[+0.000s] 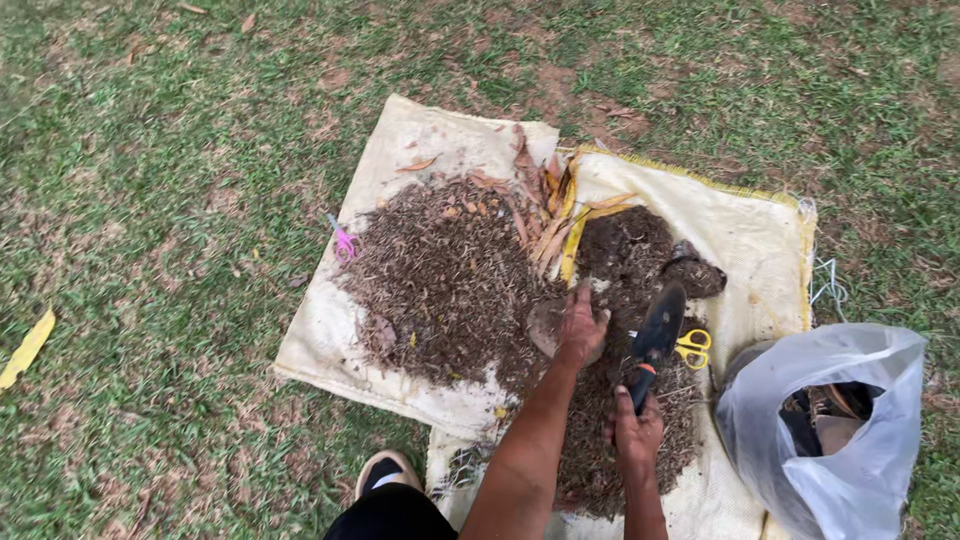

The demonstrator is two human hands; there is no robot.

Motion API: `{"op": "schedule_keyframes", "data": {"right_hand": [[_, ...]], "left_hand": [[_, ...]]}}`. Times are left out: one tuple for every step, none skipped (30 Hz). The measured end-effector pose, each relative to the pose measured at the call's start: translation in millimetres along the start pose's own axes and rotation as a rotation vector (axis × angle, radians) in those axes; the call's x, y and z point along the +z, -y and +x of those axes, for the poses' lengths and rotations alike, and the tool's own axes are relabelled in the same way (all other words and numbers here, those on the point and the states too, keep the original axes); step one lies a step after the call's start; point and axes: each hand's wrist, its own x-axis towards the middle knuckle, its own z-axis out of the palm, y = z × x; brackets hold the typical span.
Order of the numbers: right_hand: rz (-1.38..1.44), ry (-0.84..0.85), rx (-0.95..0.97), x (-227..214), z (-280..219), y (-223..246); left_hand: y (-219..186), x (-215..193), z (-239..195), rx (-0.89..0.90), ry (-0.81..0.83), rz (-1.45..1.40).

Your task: The person uses a hand trowel and their hands to break apart a large organic root on a white sack spread over grass, occasionally clearing away loose organic debris.

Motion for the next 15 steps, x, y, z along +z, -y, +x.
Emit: {"op": "schedule_keyframes", "data": {"right_hand": [[0.071, 0.002, 0.013, -2.4, 2.8, -1.5], [0.142, 0.004, 0.026, -2.4, 7.8, -0.3], [0.144, -0.004, 0.024, -1.3, 11.1, 2.0], [0.132, -0.034, 0.079, 1.8, 12.0, 4.9], [0.119, -0.063, 0.136, 4.5, 11.9, 9.5], [0.12, -0.07, 0.136, 6.7, 13.3, 15.8], [0.124, -0.047, 0.139, 9.2, 13.1, 21.0], [0.129, -0.023, 0.141, 11.9, 13.7, 25.2], [0.129, -0.031, 0.148, 14.1, 13.4, 27.0], [0.151, -0.019, 0.137, 16.0, 13.1, 27.0], [0.171, -0.006, 0.12, 16.6, 14.9, 26.9], [0.168, -0.012, 0.123, 17.7, 14.9, 24.8], [0.126, -0.006, 0.133, 18.6, 17.0, 23.2], [0.084, -0.001, 0.142, 18.3, 18.8, 21.4], [0.079, -0.003, 0.145, 16.7, 17.0, 17.5]], "left_hand": [[-7.1, 5.2, 8.8, -0.018, -0.051, -0.078], [-14.3, 9.0, 20.3, -0.01, -0.048, -0.078], [-21.4, 12.2, 31.0, -0.016, -0.108, -0.138], [-29.9, 15.1, 40.0, -0.023, -0.167, -0.198], [-38.3, 16.5, 44.6, -0.022, -0.16, -0.199], [-46.5, 15.3, 47.8, -0.033, -0.147, -0.182], [-54.0, 13.4, 48.9, -0.046, -0.131, -0.162], [-62.8, 13.0, 53.3, -0.046, -0.12, -0.16], [-68.6, 14.4, 58.5, -0.103, -0.065, -0.072], [-69.4, 17.9, 62.0, -0.16, -0.01, 0.016], [-68.1, 23.8, 67.1, -0.162, -0.003, 0.015], [-64.8, 30.6, 74.2, -0.149, -0.056, 0.002], [-61.5, 37.3, 82.7, -0.134, -0.115, -0.016], [-57.8, 42.1, 91.0, -0.134, -0.114, -0.021], [-52.6, 45.1, 95.8, -0.109, -0.138, -0.003]]}}
